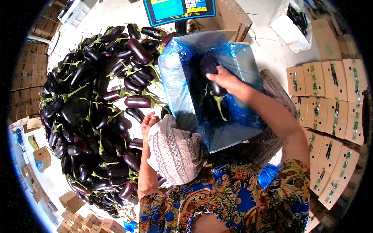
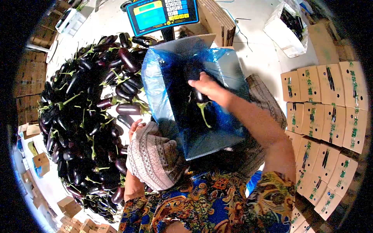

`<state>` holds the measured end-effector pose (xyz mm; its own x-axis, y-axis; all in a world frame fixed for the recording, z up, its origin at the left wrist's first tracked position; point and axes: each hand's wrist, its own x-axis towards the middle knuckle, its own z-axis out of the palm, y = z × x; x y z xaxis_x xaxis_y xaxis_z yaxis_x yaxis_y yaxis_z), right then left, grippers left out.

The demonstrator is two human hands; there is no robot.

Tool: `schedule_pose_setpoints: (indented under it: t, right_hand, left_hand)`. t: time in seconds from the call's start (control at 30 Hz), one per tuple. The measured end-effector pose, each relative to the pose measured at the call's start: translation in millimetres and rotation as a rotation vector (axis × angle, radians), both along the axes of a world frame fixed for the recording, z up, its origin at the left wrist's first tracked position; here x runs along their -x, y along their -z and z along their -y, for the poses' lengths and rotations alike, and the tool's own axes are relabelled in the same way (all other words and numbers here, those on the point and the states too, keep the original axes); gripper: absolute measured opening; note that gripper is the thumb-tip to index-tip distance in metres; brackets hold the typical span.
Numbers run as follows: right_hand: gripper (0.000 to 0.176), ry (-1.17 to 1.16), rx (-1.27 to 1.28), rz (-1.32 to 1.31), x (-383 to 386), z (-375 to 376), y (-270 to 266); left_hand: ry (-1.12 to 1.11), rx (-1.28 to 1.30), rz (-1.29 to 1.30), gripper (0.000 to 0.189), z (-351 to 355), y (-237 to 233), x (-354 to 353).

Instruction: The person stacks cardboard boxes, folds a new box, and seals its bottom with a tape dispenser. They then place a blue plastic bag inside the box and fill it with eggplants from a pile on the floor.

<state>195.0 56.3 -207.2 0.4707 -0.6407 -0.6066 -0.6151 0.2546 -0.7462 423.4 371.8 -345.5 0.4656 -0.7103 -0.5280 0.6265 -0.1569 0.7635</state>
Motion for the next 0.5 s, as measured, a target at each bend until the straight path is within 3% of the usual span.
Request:
schedule_pose_setpoints:
  t: [0.03, 0.1, 0.17, 0.3, 0.33, 0.4, 0.43, 0.5]
  right_hand:
    - [0.079, -0.127, 0.155, -0.081, 3, 2, 28]
    - [0.077, -0.157, 0.437, -0.397, -15, -10, 45]
    - [0.068, -0.148, 0.466, -0.476, -23, -16, 48]
    - [0.050, -0.086, 0.421, -0.144, -4, -5, 48]
    - [0.048, -0.079, 0.489, -0.100, -8, -10, 46]
    - [0.037, -0.026, 0.372, 0.214, -6, -17, 54]
    - [0.036, -0.123, 0.478, 0.142, -4, -7, 66]
    - [0.043, -0.116, 0.581, 0.089, 5, -8, 74]
  left_hand:
    - [-0.022, 0.010, -0.093, 0.027, 0, 3, 3]
    - [-0.074, 0.018, -0.275, 0.033, -6, 4, 12]
    - [-0.068, 0.070, -0.368, 0.039, -13, 7, 21]
    - [-0.115, 0.027, -0.576, 0.037, -36, 44, 28]
    - [-0.139, 0.041, -0.534, 0.035, -39, 48, 33]
    - [-0.069, -0.047, -0.134, 0.027, -49, 46, 42]
    - [0.035, -0.172, 0.203, 0.020, -44, 27, 46]
    - [-0.101, -0.226, 0.069, 0.018, -40, 14, 50]
